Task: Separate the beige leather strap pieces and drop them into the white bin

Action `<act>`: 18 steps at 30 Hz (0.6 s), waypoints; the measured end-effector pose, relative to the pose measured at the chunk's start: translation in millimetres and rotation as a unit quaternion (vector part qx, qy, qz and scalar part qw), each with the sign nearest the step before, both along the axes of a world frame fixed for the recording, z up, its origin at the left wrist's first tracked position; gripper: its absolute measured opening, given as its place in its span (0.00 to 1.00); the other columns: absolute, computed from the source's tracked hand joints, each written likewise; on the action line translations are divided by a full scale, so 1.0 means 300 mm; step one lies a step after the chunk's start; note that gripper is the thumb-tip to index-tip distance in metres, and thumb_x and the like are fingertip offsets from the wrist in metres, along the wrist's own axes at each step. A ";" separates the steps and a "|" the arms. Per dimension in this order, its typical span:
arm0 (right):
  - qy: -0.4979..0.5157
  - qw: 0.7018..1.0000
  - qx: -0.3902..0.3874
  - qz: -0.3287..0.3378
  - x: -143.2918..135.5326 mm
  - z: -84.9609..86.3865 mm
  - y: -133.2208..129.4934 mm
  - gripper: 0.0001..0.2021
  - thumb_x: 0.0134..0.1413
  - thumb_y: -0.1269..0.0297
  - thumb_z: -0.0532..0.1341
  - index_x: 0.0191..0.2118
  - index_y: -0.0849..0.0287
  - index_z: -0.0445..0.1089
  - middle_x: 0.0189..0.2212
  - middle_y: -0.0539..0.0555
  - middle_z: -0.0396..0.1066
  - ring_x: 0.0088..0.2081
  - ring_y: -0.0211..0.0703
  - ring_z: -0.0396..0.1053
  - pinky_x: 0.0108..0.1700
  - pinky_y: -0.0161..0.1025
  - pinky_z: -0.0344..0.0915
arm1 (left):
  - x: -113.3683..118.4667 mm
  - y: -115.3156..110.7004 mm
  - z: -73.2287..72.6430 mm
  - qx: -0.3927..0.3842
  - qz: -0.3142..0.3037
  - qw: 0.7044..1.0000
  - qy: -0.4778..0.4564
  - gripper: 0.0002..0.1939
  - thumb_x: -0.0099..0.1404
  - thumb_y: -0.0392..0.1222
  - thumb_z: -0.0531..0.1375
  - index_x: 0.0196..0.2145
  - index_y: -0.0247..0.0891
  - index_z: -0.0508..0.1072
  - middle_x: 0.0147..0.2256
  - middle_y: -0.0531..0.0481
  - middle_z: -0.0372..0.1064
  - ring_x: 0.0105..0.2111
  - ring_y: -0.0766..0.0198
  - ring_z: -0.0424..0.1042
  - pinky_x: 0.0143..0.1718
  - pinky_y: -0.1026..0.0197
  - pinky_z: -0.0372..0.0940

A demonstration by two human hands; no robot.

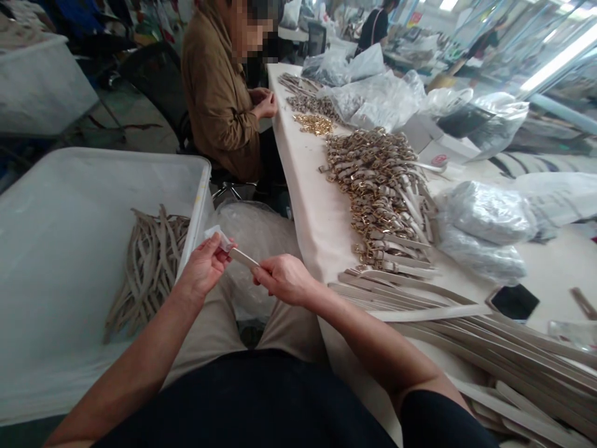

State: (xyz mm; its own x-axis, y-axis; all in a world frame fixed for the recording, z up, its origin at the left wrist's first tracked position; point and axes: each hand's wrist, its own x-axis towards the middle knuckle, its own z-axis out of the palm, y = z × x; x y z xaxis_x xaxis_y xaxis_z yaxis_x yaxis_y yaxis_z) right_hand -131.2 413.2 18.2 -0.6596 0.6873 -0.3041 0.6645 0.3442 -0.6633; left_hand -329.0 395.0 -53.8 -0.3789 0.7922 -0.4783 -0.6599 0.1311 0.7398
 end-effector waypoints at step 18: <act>0.061 0.992 -0.105 0.038 -0.047 -0.022 0.094 0.15 0.69 0.59 0.55 0.36 0.63 0.74 0.28 0.51 0.77 0.23 0.34 0.72 0.29 0.30 0.62 | 0.060 -0.050 -0.028 0.082 -0.066 0.994 0.012 0.21 0.43 0.48 0.79 0.26 0.34 0.75 0.25 0.51 0.74 0.25 0.64 0.73 0.28 0.63 0.70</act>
